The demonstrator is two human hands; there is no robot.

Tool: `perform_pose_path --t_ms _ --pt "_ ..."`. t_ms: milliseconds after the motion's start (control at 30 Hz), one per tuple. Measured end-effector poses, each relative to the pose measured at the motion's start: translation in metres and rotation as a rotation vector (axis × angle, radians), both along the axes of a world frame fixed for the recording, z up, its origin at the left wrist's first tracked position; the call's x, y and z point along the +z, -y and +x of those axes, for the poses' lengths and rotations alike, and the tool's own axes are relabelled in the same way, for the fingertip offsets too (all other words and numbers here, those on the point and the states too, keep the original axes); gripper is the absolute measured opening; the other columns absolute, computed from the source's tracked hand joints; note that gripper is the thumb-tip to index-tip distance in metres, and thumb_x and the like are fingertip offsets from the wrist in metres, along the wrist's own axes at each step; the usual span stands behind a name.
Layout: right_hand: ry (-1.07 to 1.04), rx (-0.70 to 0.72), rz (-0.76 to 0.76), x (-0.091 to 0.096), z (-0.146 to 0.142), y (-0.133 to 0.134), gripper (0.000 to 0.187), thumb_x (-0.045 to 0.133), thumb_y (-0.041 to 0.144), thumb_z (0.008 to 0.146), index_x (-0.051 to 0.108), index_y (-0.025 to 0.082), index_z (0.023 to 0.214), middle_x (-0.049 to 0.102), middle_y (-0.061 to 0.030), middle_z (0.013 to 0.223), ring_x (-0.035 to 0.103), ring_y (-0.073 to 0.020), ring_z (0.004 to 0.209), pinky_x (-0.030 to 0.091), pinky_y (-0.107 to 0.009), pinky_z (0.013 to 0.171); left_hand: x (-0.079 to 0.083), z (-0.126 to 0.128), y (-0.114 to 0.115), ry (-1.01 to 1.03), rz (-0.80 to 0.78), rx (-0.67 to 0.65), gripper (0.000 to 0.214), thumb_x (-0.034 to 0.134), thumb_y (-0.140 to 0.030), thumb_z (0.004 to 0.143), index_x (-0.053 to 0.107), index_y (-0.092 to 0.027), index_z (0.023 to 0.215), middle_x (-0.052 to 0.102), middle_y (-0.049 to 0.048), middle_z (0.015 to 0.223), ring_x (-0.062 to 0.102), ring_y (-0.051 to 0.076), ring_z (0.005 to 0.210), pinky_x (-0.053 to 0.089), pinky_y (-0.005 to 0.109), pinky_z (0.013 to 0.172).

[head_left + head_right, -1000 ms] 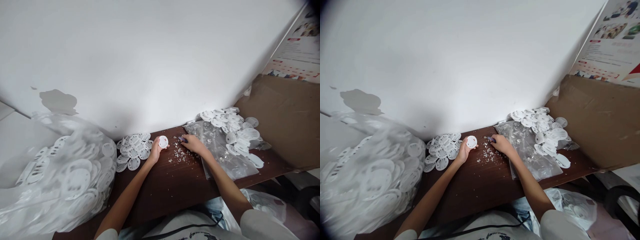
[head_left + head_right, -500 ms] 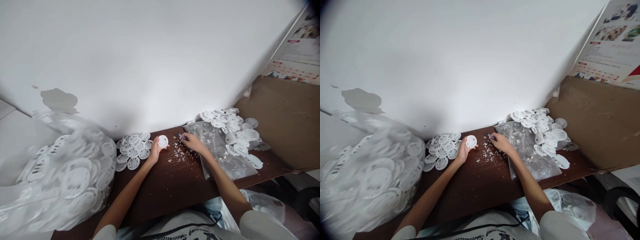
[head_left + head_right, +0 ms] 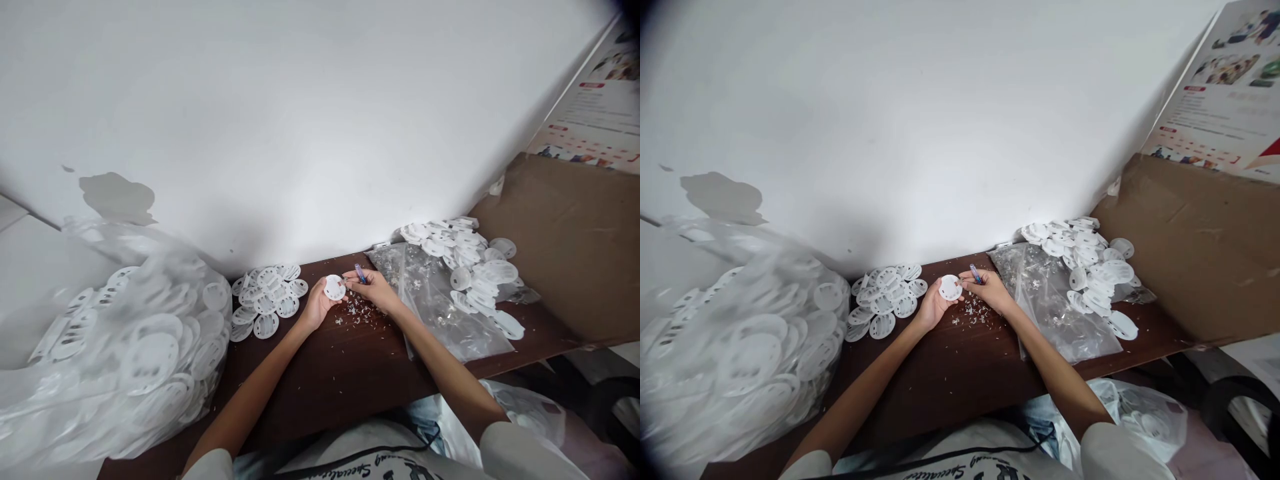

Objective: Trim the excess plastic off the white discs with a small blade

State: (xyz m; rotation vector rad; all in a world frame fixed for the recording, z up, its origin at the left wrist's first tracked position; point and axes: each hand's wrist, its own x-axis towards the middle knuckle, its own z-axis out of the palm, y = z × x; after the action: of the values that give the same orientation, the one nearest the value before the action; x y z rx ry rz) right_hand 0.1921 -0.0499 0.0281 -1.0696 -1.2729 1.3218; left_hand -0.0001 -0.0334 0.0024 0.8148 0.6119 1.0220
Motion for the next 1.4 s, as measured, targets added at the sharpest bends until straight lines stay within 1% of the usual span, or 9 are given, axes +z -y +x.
perform_pose_path --t_ms 33,100,267,533,700,833,1067,1200,1400 --pt "0.011 -0.015 0.046 0.000 -0.003 0.001 0.040 0.083 0.048 0.077 0.078 0.020 0.106 0.078 -0.0058 0.096 0.065 -0.0165 0.070 0.052 -0.031 0.068 0.000 0.000 0.001 -0.010 0.013 -0.008 0.054 0.070 -0.058 0.086 0.066 -0.010 0.113 0.076 0.0142 0.100 0.072 0.022 0.072 0.052 0.028 0.061" --pt "0.048 -0.064 0.134 -0.001 -0.007 0.002 0.033 0.081 0.046 0.080 0.079 0.020 0.099 0.078 -0.0052 0.093 0.070 -0.0204 0.082 0.054 -0.035 0.080 0.001 0.000 0.002 -0.033 0.045 -0.033 0.053 0.071 -0.057 0.086 0.067 -0.011 0.111 0.075 0.0136 0.097 0.072 0.023 0.074 0.054 0.030 0.062" --pt "0.154 -0.221 0.253 -0.004 -0.015 0.006 0.028 0.076 0.046 0.085 0.079 0.021 0.097 0.076 -0.0050 0.091 0.069 -0.0215 0.085 0.055 -0.035 0.080 -0.002 0.002 0.003 -0.037 0.059 -0.051 0.050 0.071 -0.058 0.086 0.071 -0.011 0.104 0.075 0.0126 0.093 0.071 0.026 0.084 0.060 0.040 0.075" --pt "0.400 -0.285 0.423 -0.001 -0.020 0.015 0.021 0.067 0.041 0.094 0.078 0.023 0.095 0.074 -0.0065 0.094 0.067 -0.0219 0.092 0.054 -0.036 0.085 -0.005 0.005 0.001 -0.017 0.036 -0.004 0.049 0.074 -0.054 0.086 0.072 -0.010 0.108 0.076 0.0147 0.102 0.072 0.028 0.094 0.058 0.043 0.085" --pt "0.487 -0.327 0.499 -0.003 -0.023 0.018 0.019 0.063 0.036 0.097 0.077 0.022 0.097 0.073 -0.0070 0.094 0.068 -0.0218 0.090 0.053 -0.035 0.083 -0.009 0.006 0.002 -0.063 0.074 0.020 0.047 0.075 -0.055 0.086 0.072 -0.012 0.104 0.074 0.0105 0.097 0.070 0.022 0.088 0.057 0.034 0.080" --pt "0.559 -0.336 0.525 -0.007 -0.024 0.019 0.020 0.061 0.035 0.098 0.076 0.022 0.095 0.072 -0.0076 0.094 0.068 -0.0222 0.089 0.054 -0.035 0.083 -0.011 0.005 0.004 -0.202 0.164 0.069 0.048 0.071 -0.059 0.088 0.072 -0.014 0.105 0.071 0.0065 0.090 0.065 0.017 0.082 0.053 0.029 0.076" --pt "0.651 -0.328 0.546 -0.011 -0.022 0.019 0.021 0.057 0.031 0.099 0.076 0.022 0.101 0.071 -0.0086 0.098 0.068 -0.0229 0.093 0.054 -0.036 0.087 -0.012 0.005 0.006 -0.322 0.225 0.108 0.049 0.067 -0.062 0.089 0.071 -0.015 0.105 0.069 0.0055 0.090 0.062 0.016 0.079 0.050 0.028 0.075" --pt "0.702 -0.322 0.550 -0.014 -0.023 0.020 0.025 0.055 0.029 0.099 0.076 0.021 0.110 0.070 -0.0100 0.103 0.068 -0.0234 0.097 0.054 -0.036 0.090 -0.006 0.005 0.009 -0.358 0.243 0.130 0.047 0.068 -0.061 0.089 0.071 -0.016 0.101 0.068 0.0044 0.089 0.060 0.015 0.076 0.047 0.027 0.072" --pt "0.766 -0.334 0.509 -0.016 -0.027 0.025 0.026 0.054 0.029 0.099 0.075 0.022 0.113 0.070 -0.0096 0.104 0.069 -0.0233 0.099 0.054 -0.036 0.090 0.002 0.005 0.011 -0.447 0.294 0.123 0.048 0.063 -0.064 0.090 0.067 -0.017 0.089 0.061 0.0004 0.071 0.052 0.013 0.059 0.041 0.026 0.057"
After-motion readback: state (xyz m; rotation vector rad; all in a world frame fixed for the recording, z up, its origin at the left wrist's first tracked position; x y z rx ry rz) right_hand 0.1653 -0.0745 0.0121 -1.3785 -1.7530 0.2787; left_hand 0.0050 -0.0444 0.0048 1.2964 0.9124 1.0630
